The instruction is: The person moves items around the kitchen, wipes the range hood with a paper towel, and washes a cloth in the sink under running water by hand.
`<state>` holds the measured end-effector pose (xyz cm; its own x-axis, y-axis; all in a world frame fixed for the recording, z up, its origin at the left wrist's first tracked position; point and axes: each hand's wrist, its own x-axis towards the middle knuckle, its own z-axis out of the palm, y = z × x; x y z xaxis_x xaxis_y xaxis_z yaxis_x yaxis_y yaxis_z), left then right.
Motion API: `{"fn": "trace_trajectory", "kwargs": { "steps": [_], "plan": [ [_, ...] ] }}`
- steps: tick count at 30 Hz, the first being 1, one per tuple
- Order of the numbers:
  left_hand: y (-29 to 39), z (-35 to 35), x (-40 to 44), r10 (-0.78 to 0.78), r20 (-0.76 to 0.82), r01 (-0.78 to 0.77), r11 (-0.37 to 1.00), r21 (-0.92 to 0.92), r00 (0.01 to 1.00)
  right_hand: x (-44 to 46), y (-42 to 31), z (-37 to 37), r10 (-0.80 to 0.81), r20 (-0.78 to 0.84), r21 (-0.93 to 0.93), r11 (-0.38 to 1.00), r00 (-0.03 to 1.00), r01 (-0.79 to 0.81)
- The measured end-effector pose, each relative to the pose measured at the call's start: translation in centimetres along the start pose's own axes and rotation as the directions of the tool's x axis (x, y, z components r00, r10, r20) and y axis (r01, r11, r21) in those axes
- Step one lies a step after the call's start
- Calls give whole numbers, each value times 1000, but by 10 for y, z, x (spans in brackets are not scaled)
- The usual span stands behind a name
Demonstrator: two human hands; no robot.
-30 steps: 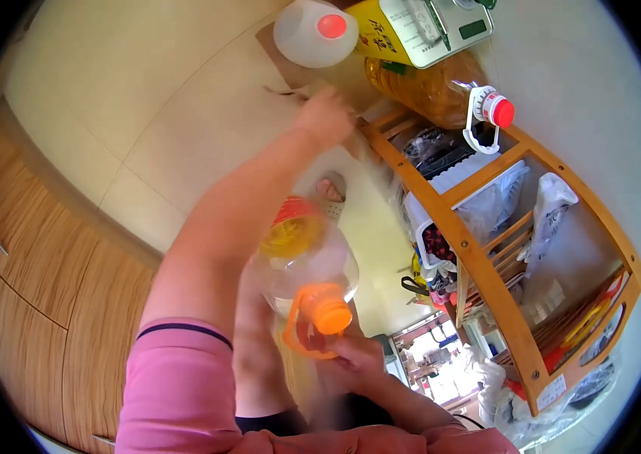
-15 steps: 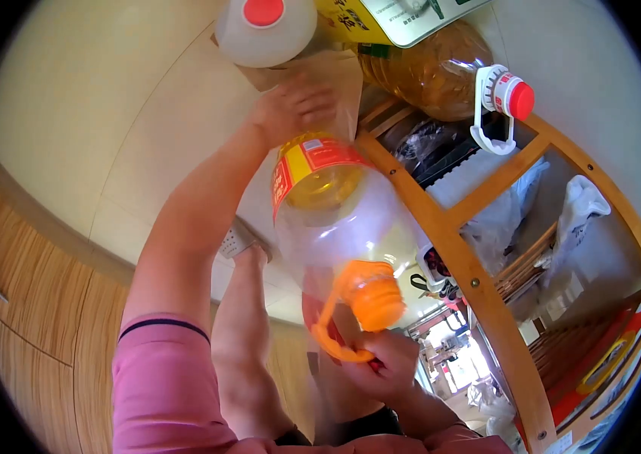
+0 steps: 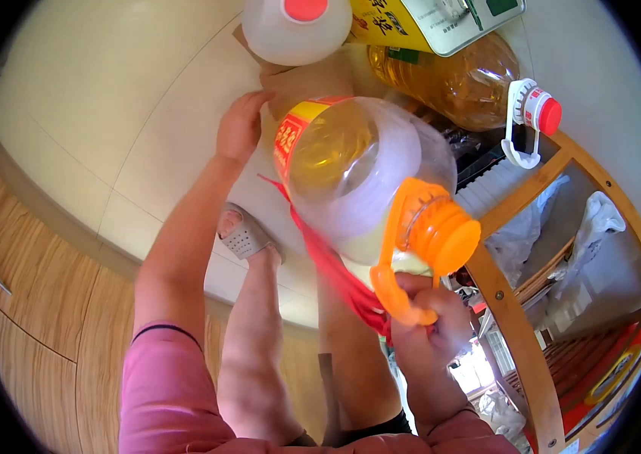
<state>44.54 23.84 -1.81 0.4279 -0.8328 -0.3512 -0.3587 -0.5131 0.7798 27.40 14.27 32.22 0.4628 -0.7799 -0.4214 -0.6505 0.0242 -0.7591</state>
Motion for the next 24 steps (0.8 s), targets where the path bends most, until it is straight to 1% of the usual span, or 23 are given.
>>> {"fn": "trace_trajectory", "kwargs": {
  "steps": [1, 2, 3, 4, 5, 8, 11, 14, 17, 18, 20, 21, 22, 23, 24],
  "plan": [
    [9, -2, -18, -205, 28, 207, 971, -120, 978, 1, 7, -1, 12, 1, 18, 1000, 1000, -12],
    [18, -5, -34, -396, 78, 403, 886, -228, 915, 2, 12, -1, 25, 2, 38, 999, 1000, -25],
    [28, -5, -43, -534, 194, 554, 680, -481, 823, 7, 18, -3, 35, 2, 58, 998, 999, -36],
    [39, -1, -50, -608, 346, 645, 380, -663, 714, 11, 21, -3, 47, 2, 73, 996, 999, -47],
    [50, 7, -52, -608, 518, 666, 24, -746, 602, 15, 26, -4, 62, 2, 83, 995, 998, -62],
    [87, 25, -31, -342, 584, 594, -88, -800, 736, 24, 42, 0, 95, 1, 109, 990, 995, -95],
    [101, 50, 12, -407, 510, 463, -216, -860, 758, 34, 59, 6, 137, 7, 122, 983, 991, -137],
    [79, 56, 27, -447, 509, 494, -160, -854, 736, 35, 58, 9, 185, -3, 148, 972, 983, -182],
    [98, 24, 7, -489, 563, 619, -59, -783, 666, 31, 58, 11, 234, -2, 202, 952, 972, -229],
    [100, 23, -3, -504, 540, 616, -20, -788, 674, 31, 59, 12, 247, -4, 222, 945, 969, -240],
    [99, 31, -35, -527, 493, 610, 61, -790, 692, 25, 47, 9, 275, -13, 262, 929, 961, -262],
    [99, 36, -61, -538, 457, 606, 131, -785, 709, 16, 41, 5, 289, -19, 284, 919, 957, -272],
    [103, 37, -91, -546, 416, 597, 204, -776, 727, 8, 39, 2, 338, -17, 336, 888, 941, -313],
    [117, 31, -119, -563, 425, 616, 201, -761, 709, -1, 35, 1, 380, -11, 389, 854, 925, -346],
    [133, 25, -148, -580, 432, 635, 199, -746, 690, -12, 30, 0, 464, 49, 452, 779, 884, -434]
  ]
}}
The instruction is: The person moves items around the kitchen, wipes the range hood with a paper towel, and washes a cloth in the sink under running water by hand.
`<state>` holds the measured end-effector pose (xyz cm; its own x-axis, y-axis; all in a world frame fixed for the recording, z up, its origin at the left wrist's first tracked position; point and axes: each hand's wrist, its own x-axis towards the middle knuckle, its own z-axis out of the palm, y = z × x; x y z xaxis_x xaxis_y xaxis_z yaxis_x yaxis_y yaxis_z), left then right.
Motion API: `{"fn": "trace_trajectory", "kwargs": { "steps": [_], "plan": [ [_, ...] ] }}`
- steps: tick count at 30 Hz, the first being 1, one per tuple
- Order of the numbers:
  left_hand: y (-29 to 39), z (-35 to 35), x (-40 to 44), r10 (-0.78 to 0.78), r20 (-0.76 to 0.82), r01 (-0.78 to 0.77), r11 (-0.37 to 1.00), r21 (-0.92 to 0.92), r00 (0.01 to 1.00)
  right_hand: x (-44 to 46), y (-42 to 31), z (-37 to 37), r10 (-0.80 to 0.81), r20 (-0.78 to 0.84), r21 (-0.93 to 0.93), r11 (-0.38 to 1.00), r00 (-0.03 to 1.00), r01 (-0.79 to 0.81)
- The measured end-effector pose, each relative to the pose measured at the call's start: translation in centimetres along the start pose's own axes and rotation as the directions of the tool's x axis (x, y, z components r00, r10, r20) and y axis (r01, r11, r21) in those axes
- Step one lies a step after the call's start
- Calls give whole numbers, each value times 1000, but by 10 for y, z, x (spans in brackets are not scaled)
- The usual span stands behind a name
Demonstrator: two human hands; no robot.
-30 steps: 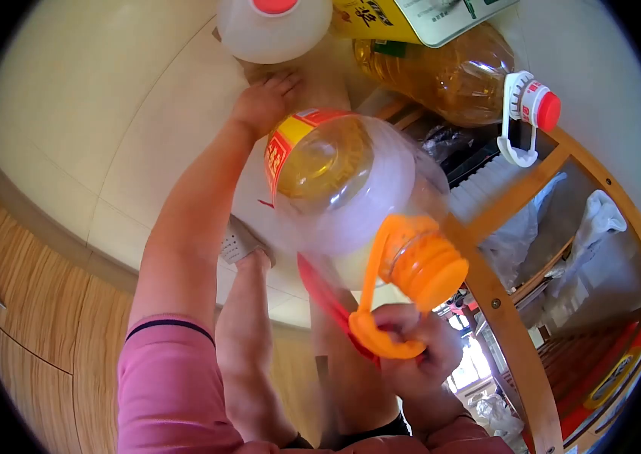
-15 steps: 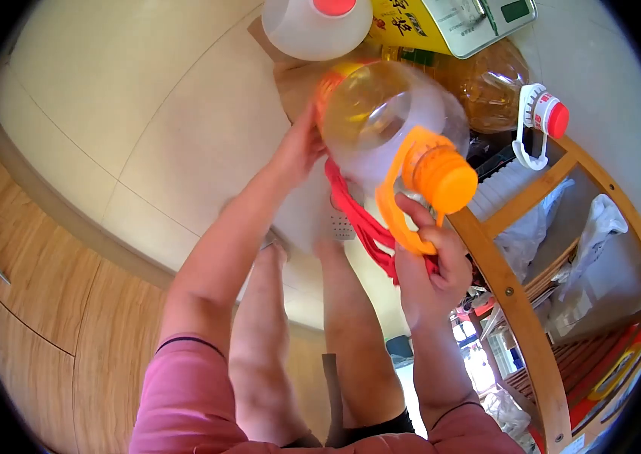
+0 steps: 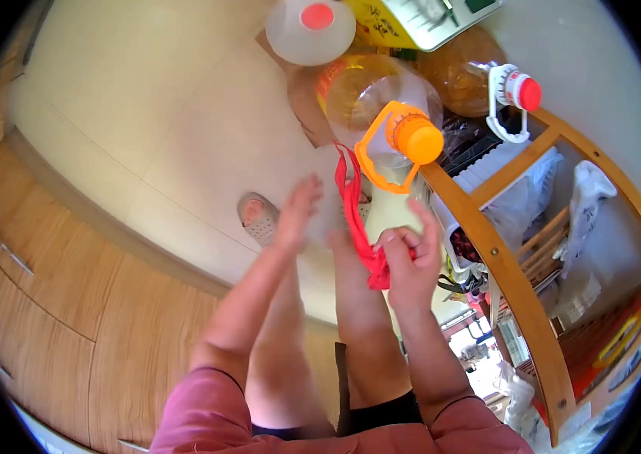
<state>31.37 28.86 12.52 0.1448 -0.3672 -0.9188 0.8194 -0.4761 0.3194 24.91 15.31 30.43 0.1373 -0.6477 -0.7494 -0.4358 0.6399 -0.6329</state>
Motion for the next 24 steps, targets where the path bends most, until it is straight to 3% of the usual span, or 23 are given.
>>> {"fn": "trace_trajectory", "kwargs": {
  "steps": [3, 5, 7, 10, 11, 12, 13, 15, 17, 21, 23, 24],
  "plan": [
    [7, 6, -103, -103, 129, 132, 962, -239, 986, -42, 10, 3, 148, 63, 142, 977, 987, -156],
    [29, 17, -162, -30, 130, 76, 929, -362, 991, -70, 11, 1, 238, 192, 147, 952, 952, -267],
    [61, 24, -217, -25, 94, 56, 936, -347, 995, -101, -2, 5, 284, 247, 115, 941, 927, -319],
    [76, 18, -280, 330, 172, -306, 940, -149, 928, -140, -24, 8, 249, 318, 224, 918, 915, -328],
    [92, 23, -298, 351, 192, -352, 935, -33, 916, -151, -32, 9, 226, 341, 285, 900, 912, -330],
    [104, 29, -324, 359, 205, -382, 920, 86, 910, -161, -41, 6, 235, 315, 257, 912, 920, -321],
    [108, 37, -356, 345, 208, -386, 899, 206, 915, -176, -90, 2, 217, 281, 62, 968, 935, -243],
    [113, 53, -396, 346, -43, -304, 870, 387, 937, -193, -93, -10, 221, 341, 383, 855, 914, -349],
    [106, 61, -421, 467, -112, -411, 850, 329, 877, -207, -100, -22, 135, 376, 466, 828, 917, -313],
    [135, 84, -483, 650, 69, -613, 669, 420, 757, -253, -147, -56, 20, 490, 570, 749, 871, -338],
    [145, 89, -503, 658, 160, -636, 590, 497, 736, -277, -158, -75, 13, 437, 579, 762, 900, -292],
    [146, 96, -506, 738, 173, -724, 539, 431, 652, -290, -165, -83, -5, 408, 605, 751, 913, -266]
  ]
}}
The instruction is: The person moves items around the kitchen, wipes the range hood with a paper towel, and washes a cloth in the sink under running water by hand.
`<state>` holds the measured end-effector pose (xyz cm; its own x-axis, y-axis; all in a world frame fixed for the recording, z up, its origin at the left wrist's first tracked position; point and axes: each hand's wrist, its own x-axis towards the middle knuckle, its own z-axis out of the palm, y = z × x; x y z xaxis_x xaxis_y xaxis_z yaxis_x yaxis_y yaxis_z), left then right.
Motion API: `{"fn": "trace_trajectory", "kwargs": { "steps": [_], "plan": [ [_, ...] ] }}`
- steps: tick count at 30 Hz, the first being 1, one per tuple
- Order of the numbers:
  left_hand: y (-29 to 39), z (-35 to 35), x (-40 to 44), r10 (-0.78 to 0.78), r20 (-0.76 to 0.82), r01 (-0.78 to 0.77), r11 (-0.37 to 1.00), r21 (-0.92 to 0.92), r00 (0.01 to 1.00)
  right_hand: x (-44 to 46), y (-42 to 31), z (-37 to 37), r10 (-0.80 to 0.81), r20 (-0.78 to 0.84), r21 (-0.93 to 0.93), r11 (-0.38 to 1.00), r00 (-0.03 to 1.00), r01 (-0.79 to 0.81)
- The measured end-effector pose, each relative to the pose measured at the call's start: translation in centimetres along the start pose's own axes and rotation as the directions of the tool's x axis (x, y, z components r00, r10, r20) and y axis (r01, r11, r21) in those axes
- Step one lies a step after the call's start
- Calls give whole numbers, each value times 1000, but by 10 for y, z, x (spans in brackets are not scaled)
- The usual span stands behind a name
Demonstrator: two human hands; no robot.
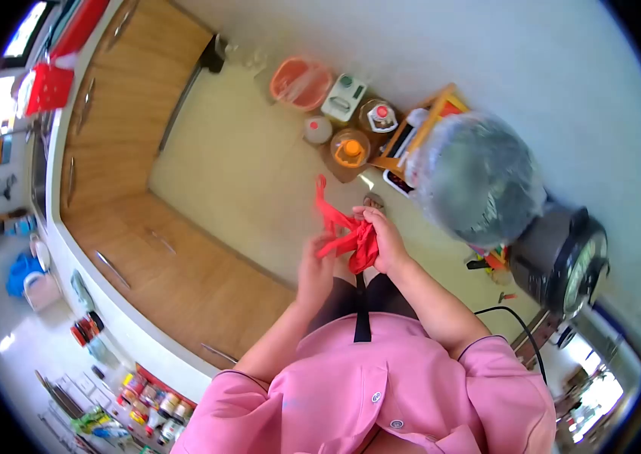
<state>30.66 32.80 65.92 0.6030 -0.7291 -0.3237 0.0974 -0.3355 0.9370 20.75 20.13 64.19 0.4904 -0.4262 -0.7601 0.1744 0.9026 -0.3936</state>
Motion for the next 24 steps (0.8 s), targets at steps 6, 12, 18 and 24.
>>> {"fn": "trace_trajectory", "kwargs": {
  "steps": [6, 12, 18, 24],
  "plan": [
    [57, 4, 4, -162, 445, 112, 984, 137, 881, -82, -11, -10, -55, 132, 136, 990, 990, 37],
    [85, 37, -24, -235, 558, 261, 965, 35, 796, -141, 2, -56, -248, 7, 477, 852, 969, 215],
    [112, 102, -77, -145, 636, 288, 949, -126, 758, -216, 6, -127, -354, -56, 687, 665, 934, 293],
    [110, 200, -145, -220, 742, 547, 805, -229, 634, -319, 29, -215, -559, -171, 623, 577, 812, 528]
  ]
}}
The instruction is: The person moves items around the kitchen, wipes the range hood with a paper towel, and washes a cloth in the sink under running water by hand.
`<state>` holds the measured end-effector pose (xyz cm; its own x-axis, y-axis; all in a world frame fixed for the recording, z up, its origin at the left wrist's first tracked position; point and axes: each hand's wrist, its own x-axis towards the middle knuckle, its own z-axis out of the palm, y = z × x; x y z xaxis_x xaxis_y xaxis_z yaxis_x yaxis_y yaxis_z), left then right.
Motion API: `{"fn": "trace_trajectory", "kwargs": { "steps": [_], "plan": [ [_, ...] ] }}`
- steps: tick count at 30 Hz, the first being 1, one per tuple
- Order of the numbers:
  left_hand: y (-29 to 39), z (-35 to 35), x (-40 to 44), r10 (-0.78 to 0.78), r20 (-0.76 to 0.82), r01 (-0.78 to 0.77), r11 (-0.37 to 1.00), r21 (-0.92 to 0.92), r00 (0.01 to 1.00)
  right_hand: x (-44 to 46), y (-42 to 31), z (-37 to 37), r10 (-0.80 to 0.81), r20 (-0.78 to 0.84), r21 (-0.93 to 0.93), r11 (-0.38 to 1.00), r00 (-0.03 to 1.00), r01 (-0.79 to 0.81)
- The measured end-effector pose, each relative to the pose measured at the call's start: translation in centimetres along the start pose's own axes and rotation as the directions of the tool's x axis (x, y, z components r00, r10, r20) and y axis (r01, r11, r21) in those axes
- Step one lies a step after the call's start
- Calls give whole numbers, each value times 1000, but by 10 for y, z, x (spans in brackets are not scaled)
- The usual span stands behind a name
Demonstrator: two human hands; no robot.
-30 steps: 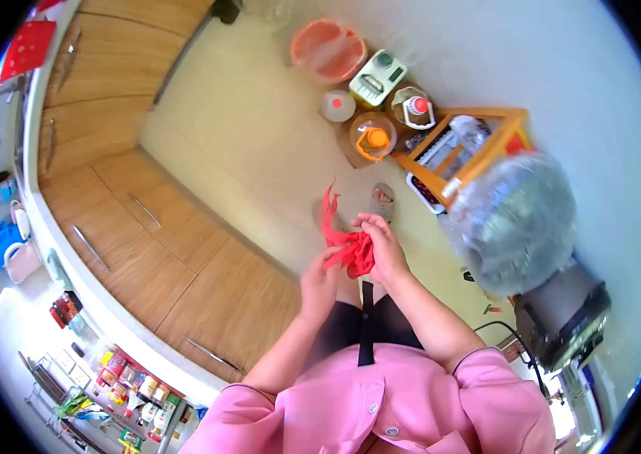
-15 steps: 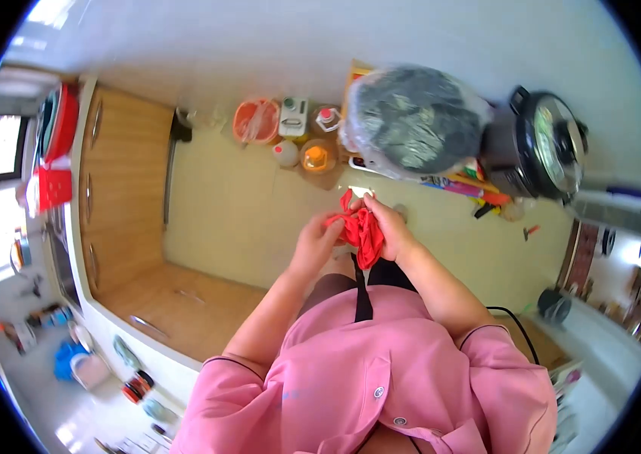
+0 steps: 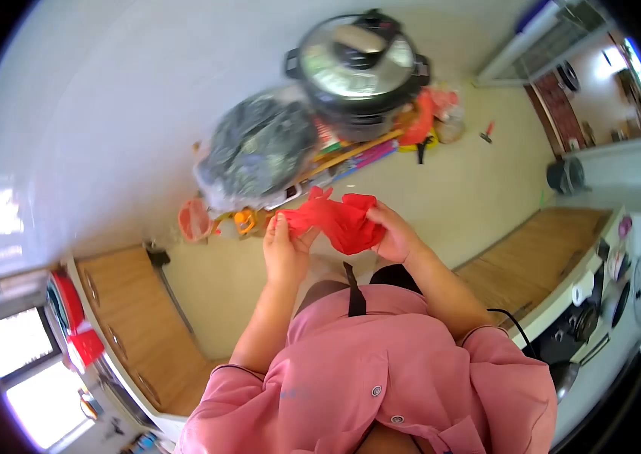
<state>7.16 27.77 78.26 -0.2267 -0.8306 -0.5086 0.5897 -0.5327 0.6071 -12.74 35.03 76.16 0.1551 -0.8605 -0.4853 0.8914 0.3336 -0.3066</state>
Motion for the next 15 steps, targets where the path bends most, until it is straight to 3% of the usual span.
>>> {"fn": "trace_trajectory", "kwargs": {
  "steps": [2, 6, 9, 13, 14, 15],
  "plan": [
    [-26, 29, 16, -109, 65, 115, 988, -98, 992, -22, -26, -36, -152, -46, -215, 967, 987, 139],
    [-86, 77, 50, -356, 110, 373, 889, -268, 928, -68, -88, -74, -292, -208, -33, 956, 933, 292],
    [-130, 105, 63, -490, 303, 568, 775, -278, 817, -93, -119, -98, -383, -236, 18, 917, 893, 399],
    [-171, 187, 36, -740, 323, 790, 612, -41, 590, -101, -139, -137, -399, -312, 130, 881, 862, 455],
    [-186, 191, 34, -792, 262, 818, 575, 16, 551, -100, -139, -146, -384, -335, 184, 869, 860, 460],
    [-207, 178, 42, -836, 101, 823, 549, 147, 540, -101, -139, -153, -368, -327, 229, 863, 870, 451]
  ]
}}
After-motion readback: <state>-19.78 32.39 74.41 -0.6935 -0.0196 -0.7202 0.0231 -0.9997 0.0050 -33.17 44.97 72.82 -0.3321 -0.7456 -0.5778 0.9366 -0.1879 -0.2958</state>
